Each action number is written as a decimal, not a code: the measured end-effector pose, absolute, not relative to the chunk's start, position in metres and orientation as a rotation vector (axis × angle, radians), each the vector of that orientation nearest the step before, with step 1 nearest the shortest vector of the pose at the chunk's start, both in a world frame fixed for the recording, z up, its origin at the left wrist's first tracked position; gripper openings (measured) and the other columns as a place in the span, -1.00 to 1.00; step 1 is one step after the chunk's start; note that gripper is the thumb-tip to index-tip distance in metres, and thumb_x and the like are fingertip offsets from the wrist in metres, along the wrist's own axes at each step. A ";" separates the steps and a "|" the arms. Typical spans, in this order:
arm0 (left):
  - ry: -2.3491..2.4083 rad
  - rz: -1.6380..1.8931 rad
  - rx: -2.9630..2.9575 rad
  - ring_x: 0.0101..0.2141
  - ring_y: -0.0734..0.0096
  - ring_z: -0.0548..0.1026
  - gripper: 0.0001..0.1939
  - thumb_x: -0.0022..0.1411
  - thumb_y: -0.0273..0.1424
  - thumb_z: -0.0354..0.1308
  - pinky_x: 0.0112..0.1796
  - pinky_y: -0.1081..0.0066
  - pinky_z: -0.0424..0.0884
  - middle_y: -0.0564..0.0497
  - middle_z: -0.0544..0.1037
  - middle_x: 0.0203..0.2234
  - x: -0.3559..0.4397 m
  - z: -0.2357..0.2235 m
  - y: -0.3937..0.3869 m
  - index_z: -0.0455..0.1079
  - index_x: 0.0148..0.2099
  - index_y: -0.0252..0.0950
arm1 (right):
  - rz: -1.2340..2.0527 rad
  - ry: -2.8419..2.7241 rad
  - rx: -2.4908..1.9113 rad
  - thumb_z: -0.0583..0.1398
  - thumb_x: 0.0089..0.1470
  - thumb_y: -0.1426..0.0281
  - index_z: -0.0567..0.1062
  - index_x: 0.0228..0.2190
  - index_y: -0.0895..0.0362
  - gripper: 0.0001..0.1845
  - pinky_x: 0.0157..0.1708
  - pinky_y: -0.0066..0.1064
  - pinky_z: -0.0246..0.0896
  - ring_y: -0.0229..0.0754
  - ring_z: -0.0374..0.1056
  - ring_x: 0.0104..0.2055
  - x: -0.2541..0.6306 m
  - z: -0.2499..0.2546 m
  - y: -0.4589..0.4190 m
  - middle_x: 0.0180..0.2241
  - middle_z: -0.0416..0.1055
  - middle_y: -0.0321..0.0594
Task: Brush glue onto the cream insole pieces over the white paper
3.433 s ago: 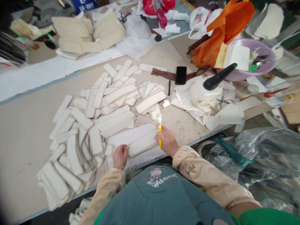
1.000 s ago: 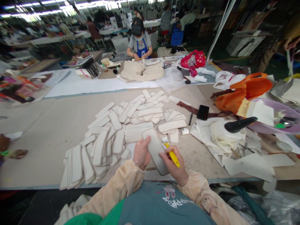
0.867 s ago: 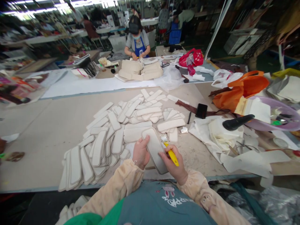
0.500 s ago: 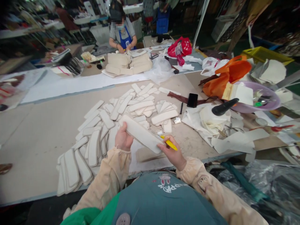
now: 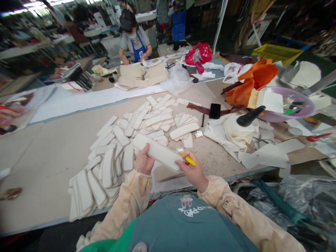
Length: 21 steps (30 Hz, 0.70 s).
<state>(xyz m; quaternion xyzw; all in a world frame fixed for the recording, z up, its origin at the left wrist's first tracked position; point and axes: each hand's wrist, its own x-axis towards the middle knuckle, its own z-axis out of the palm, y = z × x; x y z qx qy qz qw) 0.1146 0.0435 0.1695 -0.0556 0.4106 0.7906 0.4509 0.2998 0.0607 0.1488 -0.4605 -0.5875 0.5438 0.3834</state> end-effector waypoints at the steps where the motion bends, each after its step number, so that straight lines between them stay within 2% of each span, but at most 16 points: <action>1: 1.027 1.939 -0.144 -0.26 0.36 0.54 -0.67 0.06 -0.52 0.22 -0.08 0.28 0.42 -0.02 0.57 -0.30 0.117 0.169 0.043 0.38 -0.08 -0.28 | 1.372 -1.513 -1.173 0.28 -0.12 0.16 0.22 -0.43 0.07 -0.63 -0.65 -0.53 0.03 -0.38 0.04 -0.60 0.301 0.149 0.060 -0.60 0.05 -0.47; 14: 1.007 1.970 -0.198 -0.31 0.38 0.54 -0.67 0.07 -0.61 0.14 -0.09 0.27 0.42 -0.01 0.57 -0.35 0.134 0.167 0.045 0.35 -0.08 -0.28 | 1.416 -1.579 -1.123 0.28 -0.09 0.23 0.24 -0.39 0.06 -0.67 -0.61 -0.51 0.01 -0.35 0.06 -0.58 0.321 0.137 0.062 -0.58 0.09 -0.47; 21: 1.048 1.982 -0.112 -0.33 0.37 0.54 -0.74 0.03 -0.52 0.21 -0.11 0.28 0.41 -0.02 0.57 -0.39 0.147 0.171 0.048 0.39 -0.16 -0.32 | 1.563 -1.497 -1.073 0.28 -0.08 0.21 0.23 -0.37 0.06 -0.65 -0.61 -0.50 0.06 -0.34 0.09 -0.58 0.335 0.138 0.066 -0.57 0.14 -0.45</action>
